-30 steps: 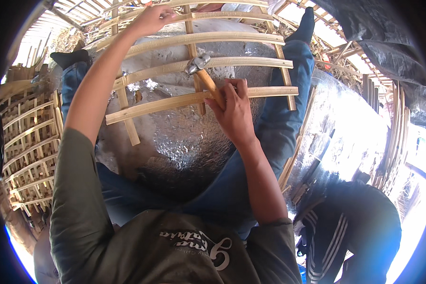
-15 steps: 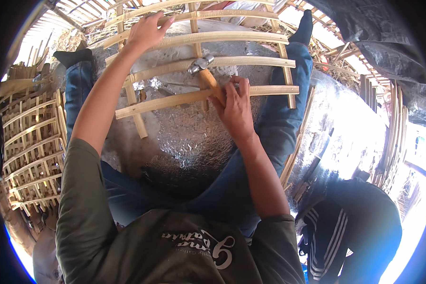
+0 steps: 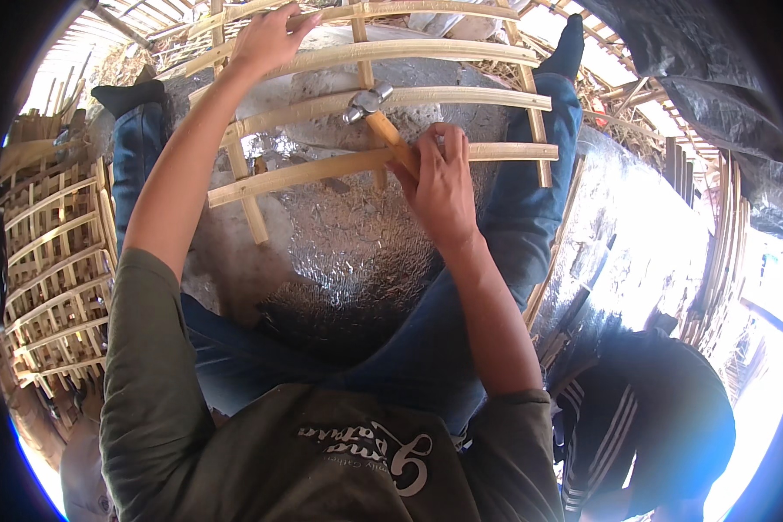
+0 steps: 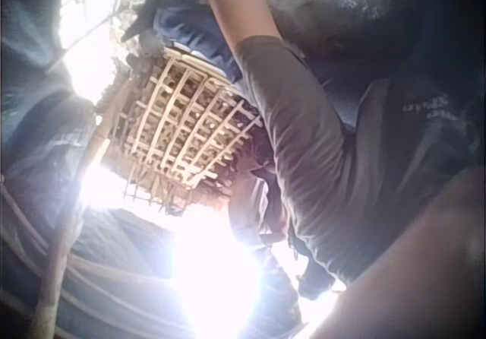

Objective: The person sits on the ground and weaves thin bamboo strips into a rectangular frame, using a hammer to tap the strips into place. The person adjusts the strips and continues weaving the basket structure.

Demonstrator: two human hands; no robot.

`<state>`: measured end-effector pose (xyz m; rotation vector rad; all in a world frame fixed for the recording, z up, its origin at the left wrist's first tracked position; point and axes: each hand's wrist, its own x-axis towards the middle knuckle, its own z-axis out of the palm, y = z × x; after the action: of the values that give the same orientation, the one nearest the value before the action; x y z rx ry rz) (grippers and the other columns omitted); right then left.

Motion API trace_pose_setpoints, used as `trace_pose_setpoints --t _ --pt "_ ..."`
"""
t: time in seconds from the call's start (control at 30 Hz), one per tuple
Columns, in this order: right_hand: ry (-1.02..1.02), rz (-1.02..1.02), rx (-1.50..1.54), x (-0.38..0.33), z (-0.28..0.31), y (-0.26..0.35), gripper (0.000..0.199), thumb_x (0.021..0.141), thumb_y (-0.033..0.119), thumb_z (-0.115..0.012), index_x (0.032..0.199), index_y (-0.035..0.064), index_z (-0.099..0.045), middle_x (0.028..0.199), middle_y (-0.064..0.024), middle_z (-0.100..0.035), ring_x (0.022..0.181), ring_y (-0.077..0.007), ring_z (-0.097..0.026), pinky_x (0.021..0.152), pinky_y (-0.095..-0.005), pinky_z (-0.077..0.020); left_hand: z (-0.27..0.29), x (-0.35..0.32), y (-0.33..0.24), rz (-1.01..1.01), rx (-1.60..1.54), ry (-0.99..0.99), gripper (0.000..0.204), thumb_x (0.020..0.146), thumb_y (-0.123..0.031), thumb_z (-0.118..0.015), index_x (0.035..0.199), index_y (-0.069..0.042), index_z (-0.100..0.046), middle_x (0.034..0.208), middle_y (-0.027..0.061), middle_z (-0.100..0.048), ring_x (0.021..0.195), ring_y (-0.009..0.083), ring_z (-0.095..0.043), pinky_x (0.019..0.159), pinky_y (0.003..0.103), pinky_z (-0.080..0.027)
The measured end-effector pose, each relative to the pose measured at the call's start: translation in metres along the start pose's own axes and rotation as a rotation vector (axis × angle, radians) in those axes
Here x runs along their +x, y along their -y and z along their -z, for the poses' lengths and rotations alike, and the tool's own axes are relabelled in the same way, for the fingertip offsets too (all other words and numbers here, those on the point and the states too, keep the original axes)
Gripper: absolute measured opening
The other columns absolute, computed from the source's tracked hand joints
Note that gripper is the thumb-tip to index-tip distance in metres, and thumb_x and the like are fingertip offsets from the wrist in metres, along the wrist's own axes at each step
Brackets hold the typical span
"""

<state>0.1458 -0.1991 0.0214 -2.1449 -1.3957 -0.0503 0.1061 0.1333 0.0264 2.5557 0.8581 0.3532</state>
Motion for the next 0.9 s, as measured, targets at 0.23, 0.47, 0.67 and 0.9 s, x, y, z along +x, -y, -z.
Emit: trace_pose_setpoints --t 0.23,0.47,0.67,0.9 --pt "-0.015 0.003 0.054 0.013 -0.009 -0.008 0.042 0.083 0.015 -0.08 0.108 -0.0036 -0.052 0.107 -0.0213 -0.05 0.098 -0.0396 -0.051 0.083 -0.0505 -0.0465 -0.005 0.016 0.017 0.007 -0.013 -0.047 0.04 0.095 -0.042 -0.064 0.106 -0.004 -0.069 0.1 0.0144 -0.075 0.093 0.0328 -0.071 0.083 0.046 -0.056" --pt "-0.06 0.011 0.069 0.015 -0.014 -0.013 0.041 0.081 0.018 -0.082 0.103 -0.0027 -0.053 0.107 -0.0217 -0.051 0.098 -0.0391 -0.052 0.082 -0.0504 -0.0467 0.001 0.018 0.007 0.001 0.113 -0.109 0.045 0.094 -0.043 -0.064 0.107 0.0 -0.061 0.092 0.0192 -0.072 0.089 0.0368 -0.07 0.081 0.049 -0.055" --pt "-0.057 -0.042 0.073 0.016 -0.011 -0.01 0.042 0.08 0.02 -0.083 0.101 -0.0027 -0.055 0.106 -0.0214 -0.051 0.098 -0.0393 -0.052 0.082 -0.0493 -0.0474 0.005 0.025 0.003 0.05 0.123 -0.051 0.045 0.094 -0.043 -0.064 0.106 0.0 -0.062 0.093 0.0206 -0.072 0.091 0.039 -0.068 0.084 0.05 -0.055" --pt "-0.021 -0.025 0.045 0.02 -0.008 -0.017 0.045 0.08 0.019 -0.083 0.107 -0.0039 -0.055 0.111 -0.0226 -0.052 0.1 -0.0405 -0.053 0.083 -0.0498 -0.0484 -0.008 0.032 0.021 0.113 0.051 -0.006 0.04 0.094 -0.04 -0.065 0.104 -0.001 -0.068 0.098 0.0189 -0.073 0.093 0.0376 -0.069 0.084 0.048 -0.054"
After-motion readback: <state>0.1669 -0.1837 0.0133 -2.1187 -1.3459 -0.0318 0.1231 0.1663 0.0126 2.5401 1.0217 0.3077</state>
